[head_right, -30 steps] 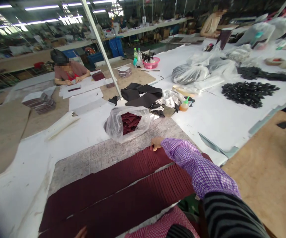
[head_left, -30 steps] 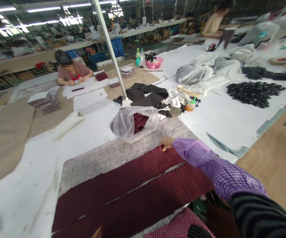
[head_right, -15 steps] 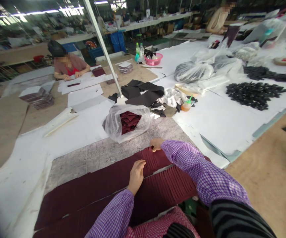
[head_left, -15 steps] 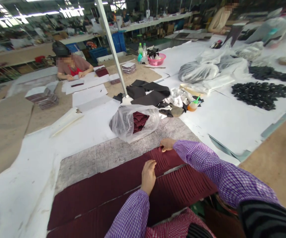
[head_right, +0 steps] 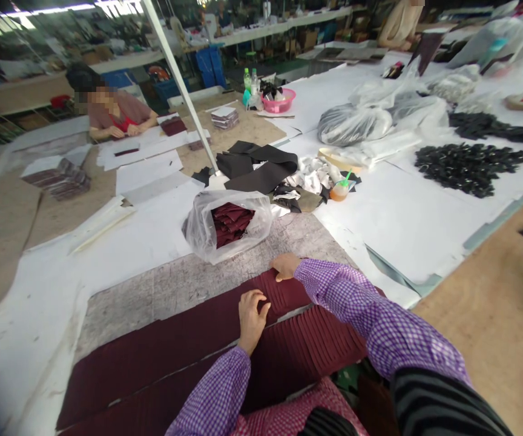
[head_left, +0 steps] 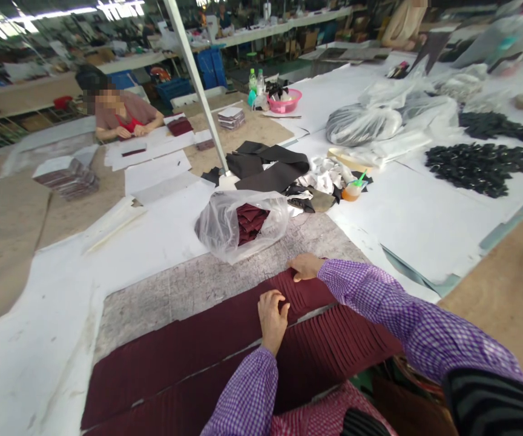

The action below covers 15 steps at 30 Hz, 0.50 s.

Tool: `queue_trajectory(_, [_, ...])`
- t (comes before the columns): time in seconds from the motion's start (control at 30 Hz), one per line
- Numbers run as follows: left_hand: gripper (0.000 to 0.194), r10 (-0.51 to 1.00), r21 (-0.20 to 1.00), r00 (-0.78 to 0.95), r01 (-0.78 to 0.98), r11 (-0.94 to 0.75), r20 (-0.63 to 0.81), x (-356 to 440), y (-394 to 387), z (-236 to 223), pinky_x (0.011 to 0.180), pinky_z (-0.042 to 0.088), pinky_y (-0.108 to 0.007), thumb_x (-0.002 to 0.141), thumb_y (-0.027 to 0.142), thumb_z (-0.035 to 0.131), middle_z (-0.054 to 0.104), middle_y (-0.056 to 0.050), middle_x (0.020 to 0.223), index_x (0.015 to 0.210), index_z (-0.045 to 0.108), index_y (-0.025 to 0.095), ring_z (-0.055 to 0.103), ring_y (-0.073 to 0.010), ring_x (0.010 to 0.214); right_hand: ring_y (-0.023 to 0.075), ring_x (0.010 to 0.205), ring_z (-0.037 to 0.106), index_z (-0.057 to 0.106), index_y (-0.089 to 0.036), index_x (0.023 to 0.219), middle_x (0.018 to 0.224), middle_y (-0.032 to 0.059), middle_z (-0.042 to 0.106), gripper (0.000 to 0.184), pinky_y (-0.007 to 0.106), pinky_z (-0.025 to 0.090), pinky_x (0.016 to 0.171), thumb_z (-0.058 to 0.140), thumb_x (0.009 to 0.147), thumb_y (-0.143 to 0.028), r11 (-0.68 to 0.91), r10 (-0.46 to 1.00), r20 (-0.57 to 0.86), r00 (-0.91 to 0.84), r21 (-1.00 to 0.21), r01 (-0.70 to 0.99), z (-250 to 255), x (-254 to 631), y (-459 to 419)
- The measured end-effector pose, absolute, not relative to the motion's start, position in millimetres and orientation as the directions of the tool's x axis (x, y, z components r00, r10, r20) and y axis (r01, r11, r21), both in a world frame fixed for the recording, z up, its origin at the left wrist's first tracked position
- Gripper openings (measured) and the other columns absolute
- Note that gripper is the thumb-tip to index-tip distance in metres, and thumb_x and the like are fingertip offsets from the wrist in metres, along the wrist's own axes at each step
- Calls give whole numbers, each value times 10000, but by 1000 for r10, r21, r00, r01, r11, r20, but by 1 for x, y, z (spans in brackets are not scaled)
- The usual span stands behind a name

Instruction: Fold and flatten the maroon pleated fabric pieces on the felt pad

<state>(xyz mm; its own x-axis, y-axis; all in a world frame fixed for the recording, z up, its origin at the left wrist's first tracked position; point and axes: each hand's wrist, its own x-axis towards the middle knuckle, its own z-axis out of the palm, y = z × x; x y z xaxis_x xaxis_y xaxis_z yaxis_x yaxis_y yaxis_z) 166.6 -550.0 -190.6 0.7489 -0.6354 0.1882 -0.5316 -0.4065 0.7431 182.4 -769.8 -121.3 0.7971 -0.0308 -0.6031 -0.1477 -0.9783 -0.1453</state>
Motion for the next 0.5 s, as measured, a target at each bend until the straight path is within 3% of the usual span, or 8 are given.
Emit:
queue_trajectory(0.1, [52, -643, 754, 742, -530, -387, 191, 168, -548, -192, 850, 447, -400, 824, 169, 609, 647, -36, 998, 849, 594, 212, 557, -215, 976, 216, 984, 626, 571, -163, 1190, 1144, 79, 623, 350, 435, 530, 845, 596, 905, -364, -973, -42, -622, 782, -152, -173, -115, 175, -789])
queue_trajectory(0.23, [144, -650, 775, 735, -520, -360, 192, 172, -544, -194, 854, 455, -378, 858, 110, 518, 660, -33, 1005, 896, 609, 216, 565, -193, 963, 222, 1021, 615, 564, -167, 1206, 1179, 84, 612, 350, 443, 519, 874, 595, 908, -347, -964, -44, -620, 783, -180, -197, -109, 161, -816])
queue_trajectory(0.5, [196, -646, 784, 738, -511, -352, 192, 173, -544, -196, 865, 459, -391, 825, 82, 520, 662, -50, 1009, 950, 603, 209, 568, -210, 979, 204, 965, 636, 619, -157, 1098, 1089, 62, 652, 266, 419, 525, 852, 613, 898, -332, -952, -40, -628, 777, -211, -219, -125, 155, -835])
